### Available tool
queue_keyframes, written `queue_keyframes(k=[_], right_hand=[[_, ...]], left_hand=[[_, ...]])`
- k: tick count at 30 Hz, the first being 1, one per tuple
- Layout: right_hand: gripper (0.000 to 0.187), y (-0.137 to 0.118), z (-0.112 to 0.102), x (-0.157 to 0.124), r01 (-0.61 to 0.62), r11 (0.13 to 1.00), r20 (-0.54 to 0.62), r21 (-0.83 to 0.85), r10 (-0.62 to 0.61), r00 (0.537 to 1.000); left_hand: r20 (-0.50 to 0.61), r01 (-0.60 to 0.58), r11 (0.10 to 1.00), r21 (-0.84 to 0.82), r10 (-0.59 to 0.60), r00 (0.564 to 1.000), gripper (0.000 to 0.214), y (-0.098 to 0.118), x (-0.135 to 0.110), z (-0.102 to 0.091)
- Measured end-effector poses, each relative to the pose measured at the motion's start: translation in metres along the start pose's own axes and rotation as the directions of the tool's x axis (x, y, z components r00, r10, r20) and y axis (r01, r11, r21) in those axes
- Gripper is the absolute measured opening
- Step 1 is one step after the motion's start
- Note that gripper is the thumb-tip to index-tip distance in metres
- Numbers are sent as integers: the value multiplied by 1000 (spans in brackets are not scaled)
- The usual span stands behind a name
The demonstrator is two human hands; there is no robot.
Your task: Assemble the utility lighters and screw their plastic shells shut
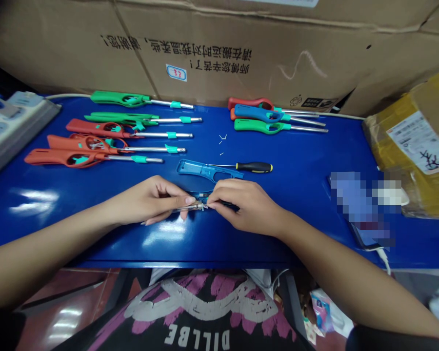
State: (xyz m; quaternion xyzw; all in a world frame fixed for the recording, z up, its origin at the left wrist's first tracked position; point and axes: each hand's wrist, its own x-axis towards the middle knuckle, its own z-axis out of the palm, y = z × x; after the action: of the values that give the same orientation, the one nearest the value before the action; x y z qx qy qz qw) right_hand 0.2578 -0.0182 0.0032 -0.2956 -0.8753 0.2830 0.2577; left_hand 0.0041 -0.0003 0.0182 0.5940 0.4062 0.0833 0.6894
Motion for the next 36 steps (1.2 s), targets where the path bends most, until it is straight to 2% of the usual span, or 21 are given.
queue_keyframes(k=[4, 12, 21, 27, 36], right_hand=[[6, -1, -3, 0, -15, 1000, -11, 18, 15, 1000], [9, 0, -3, 2, -11, 999, 23, -53, 13, 1000], [12, 1, 0, 1, 24, 974, 28, -224, -19, 999], [13, 0, -4, -1, 7, 961, 18, -275, -2, 1000], [15, 0, -10, -3, 95, 944, 34, -315, -88, 996]], left_hand=[[6, -17, 1000, -11, 17, 1000, 36, 1, 0, 1], [10, -10, 1000, -4, 10, 1000, 37, 2, -1, 1], [22, -18, 999, 26, 17, 1000, 35, 1, 0, 3], [7, -25, 999, 26, 25, 1000, 37, 0, 0, 3], [-15, -48, 998, 26, 49, 999, 37, 1, 0, 0]])
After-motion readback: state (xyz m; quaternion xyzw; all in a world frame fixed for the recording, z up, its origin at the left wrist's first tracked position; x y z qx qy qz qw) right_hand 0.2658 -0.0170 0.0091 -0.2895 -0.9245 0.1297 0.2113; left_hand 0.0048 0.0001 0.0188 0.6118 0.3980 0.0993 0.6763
